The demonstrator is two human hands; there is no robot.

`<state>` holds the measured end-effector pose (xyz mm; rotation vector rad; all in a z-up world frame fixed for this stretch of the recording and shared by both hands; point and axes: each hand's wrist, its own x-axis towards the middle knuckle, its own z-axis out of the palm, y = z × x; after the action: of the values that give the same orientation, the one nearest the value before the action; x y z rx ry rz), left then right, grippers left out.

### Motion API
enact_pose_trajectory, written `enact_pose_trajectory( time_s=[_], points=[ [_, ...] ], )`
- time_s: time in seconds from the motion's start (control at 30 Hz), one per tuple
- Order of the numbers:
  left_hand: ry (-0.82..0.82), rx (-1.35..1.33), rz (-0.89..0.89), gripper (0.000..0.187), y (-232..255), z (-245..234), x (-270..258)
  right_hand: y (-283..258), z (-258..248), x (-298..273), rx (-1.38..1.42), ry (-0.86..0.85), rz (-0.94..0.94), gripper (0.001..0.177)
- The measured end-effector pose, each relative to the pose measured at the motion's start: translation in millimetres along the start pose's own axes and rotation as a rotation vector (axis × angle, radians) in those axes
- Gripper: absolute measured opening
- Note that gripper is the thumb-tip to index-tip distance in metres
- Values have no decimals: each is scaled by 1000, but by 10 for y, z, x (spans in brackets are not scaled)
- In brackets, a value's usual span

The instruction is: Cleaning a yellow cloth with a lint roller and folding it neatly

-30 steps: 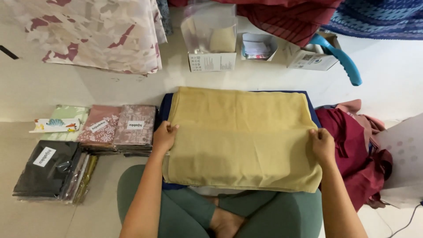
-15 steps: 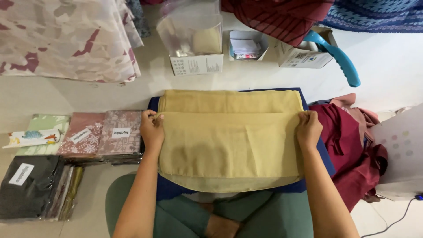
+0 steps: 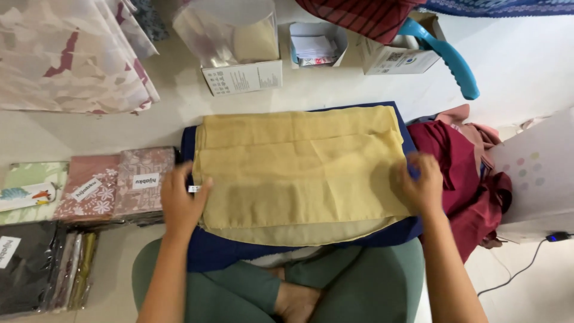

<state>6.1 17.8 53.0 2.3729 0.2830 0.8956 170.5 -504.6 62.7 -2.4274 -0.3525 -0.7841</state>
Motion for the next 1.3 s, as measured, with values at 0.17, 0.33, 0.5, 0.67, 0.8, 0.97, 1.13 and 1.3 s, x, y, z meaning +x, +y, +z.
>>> enact_pose_trajectory(
  time_s=[0.17, 0.33, 0.5, 0.67, 0.8, 0.97, 1.13, 1.3],
  points=[
    [-397, 73, 312, 31, 5, -389, -394, 264, -469, -421, 198, -449, -150, 27],
    [-396, 135, 415, 12, -54, -457, -466, 383, -560, -636, 112, -470, -141, 13],
    [-235, -13, 175, 15, 608, -604, -540, 312, -679, -745, 43, -385, -167, 9],
    [-359, -24, 286, 23, 453, -852, -483, 314, -804, -904, 10, -323, -192, 5],
    [-334, 185, 447, 17, -132, -568, -676, 277, -784, -934, 58, -357, -179, 6],
    [-193, 217, 240, 11, -178, -411, -696, 52, -760, -873, 58, -302, 199, 24],
    [-67, 694, -197, 55, -682, 166, -800, 467, -168, -852, -284, -386, 382, 35],
    [-189, 584, -244, 25, -27, 24, -624, 244, -219, -771, -85, -379, 558, 27]
  ],
)
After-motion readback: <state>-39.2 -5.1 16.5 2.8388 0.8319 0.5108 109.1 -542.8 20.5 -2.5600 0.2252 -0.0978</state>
